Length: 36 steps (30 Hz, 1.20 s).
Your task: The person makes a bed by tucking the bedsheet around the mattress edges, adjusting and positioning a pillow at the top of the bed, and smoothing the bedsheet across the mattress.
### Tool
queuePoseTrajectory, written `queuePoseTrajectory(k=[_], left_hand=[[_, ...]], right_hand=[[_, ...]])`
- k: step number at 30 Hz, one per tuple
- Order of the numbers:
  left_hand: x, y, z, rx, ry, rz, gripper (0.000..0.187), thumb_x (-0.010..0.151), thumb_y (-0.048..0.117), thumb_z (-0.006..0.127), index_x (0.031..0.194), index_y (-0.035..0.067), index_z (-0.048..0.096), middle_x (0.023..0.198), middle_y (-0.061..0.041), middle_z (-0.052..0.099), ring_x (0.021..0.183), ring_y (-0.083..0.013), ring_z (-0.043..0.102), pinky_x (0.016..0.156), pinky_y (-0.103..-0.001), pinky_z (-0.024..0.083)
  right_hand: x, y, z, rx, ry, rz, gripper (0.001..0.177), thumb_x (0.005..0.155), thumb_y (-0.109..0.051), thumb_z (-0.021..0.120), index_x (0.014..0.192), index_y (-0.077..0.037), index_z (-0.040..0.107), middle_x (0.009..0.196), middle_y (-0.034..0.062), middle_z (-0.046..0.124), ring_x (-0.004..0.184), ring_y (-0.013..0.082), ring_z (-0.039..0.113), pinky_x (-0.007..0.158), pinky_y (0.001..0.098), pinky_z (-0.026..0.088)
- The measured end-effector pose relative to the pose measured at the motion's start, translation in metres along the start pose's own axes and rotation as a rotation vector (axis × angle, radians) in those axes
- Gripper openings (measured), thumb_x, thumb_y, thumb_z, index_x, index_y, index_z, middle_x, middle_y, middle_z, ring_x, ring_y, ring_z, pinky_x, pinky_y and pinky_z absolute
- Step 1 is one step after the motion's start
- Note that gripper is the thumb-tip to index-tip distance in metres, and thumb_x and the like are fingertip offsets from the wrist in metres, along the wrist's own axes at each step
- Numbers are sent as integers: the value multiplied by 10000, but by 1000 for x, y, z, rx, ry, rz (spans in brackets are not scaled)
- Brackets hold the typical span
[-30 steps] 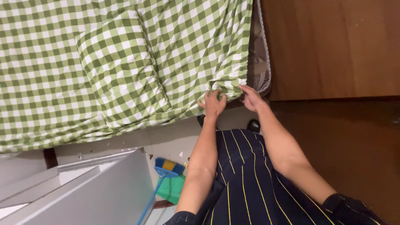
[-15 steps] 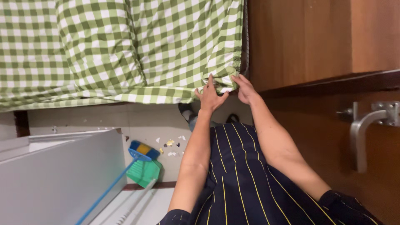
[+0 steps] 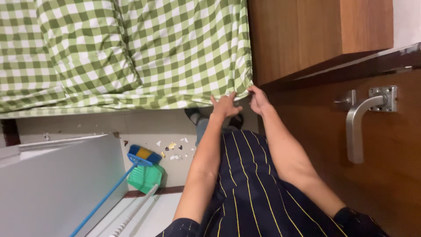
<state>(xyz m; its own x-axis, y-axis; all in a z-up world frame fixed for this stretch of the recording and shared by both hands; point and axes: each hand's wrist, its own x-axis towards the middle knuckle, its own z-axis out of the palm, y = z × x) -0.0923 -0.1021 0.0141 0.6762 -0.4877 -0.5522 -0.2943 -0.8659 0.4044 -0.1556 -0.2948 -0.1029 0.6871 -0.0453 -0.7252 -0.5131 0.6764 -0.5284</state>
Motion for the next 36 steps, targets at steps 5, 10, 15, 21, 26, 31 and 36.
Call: queuePoseTrajectory(k=[5, 10, 15, 21, 26, 31, 36], left_hand=[[-8, -10, 2, -198, -122, -32, 1090, 741, 458, 774, 1593, 161, 162, 1258, -208, 727, 1294, -372, 615, 1221, -731, 51], [12, -39, 12, -296, 11, 66, 1035, 710, 431, 827, 1490, 98, 233, 1289, -202, 681, 1297, -377, 591, 1141, -749, 82], [26, -66, -12, -298, 73, 122, 932, 721, 424, 826, 1420, 122, 289, 1339, -154, 649, 1312, -338, 586, 1117, -736, 126], [26, -97, -44, -74, -46, -43, 1162, 746, 524, 823, 1617, 159, 146, 1371, -228, 584, 1388, -368, 441, 1153, -740, 57], [31, -111, -63, -16, -148, 14, 952, 760, 551, 778, 1567, 235, 384, 1414, -144, 604, 1394, -373, 447, 1140, -792, 78], [33, -115, -64, 72, -278, 58, 682, 780, 576, 737, 1402, 323, 619, 1541, -97, 491, 1449, -364, 389, 1144, -783, 115], [51, -127, -39, -34, -292, 189, 824, 765, 523, 732, 1503, 256, 481, 1605, -47, 433, 1512, -298, 321, 1121, -817, 68]], right_hand=[[-17, -7, 42, 119, -3, -41, 393, 864, -303, 730, 1177, -71, 677, 1151, 62, 736, 1052, 207, 668, 963, 390, 487], [-18, -23, 80, -226, 165, 1, 394, 823, -201, 829, 1157, -26, 714, 1163, 112, 744, 1105, 227, 686, 929, 347, 519], [10, -13, 85, -101, 254, 23, 371, 849, -211, 781, 1160, -29, 693, 1194, 110, 718, 1091, 214, 664, 927, 382, 482], [29, 5, 92, 157, 273, 53, 391, 881, -312, 684, 1207, -97, 669, 1214, 72, 727, 1149, 238, 653, 1015, 466, 446], [14, -6, 132, 264, 148, -7, 476, 920, -393, 669, 1285, -87, 677, 1281, 80, 729, 1194, 250, 657, 1105, 432, 444], [3, 7, 131, 416, 176, 80, 537, 946, -497, 567, 1272, -86, 680, 1215, 83, 745, 1103, 265, 683, 1001, 456, 480], [18, 19, 114, 306, 157, -7, 367, 1001, -321, 624, 1286, -94, 664, 1198, 84, 727, 1052, 231, 700, 972, 438, 521]])
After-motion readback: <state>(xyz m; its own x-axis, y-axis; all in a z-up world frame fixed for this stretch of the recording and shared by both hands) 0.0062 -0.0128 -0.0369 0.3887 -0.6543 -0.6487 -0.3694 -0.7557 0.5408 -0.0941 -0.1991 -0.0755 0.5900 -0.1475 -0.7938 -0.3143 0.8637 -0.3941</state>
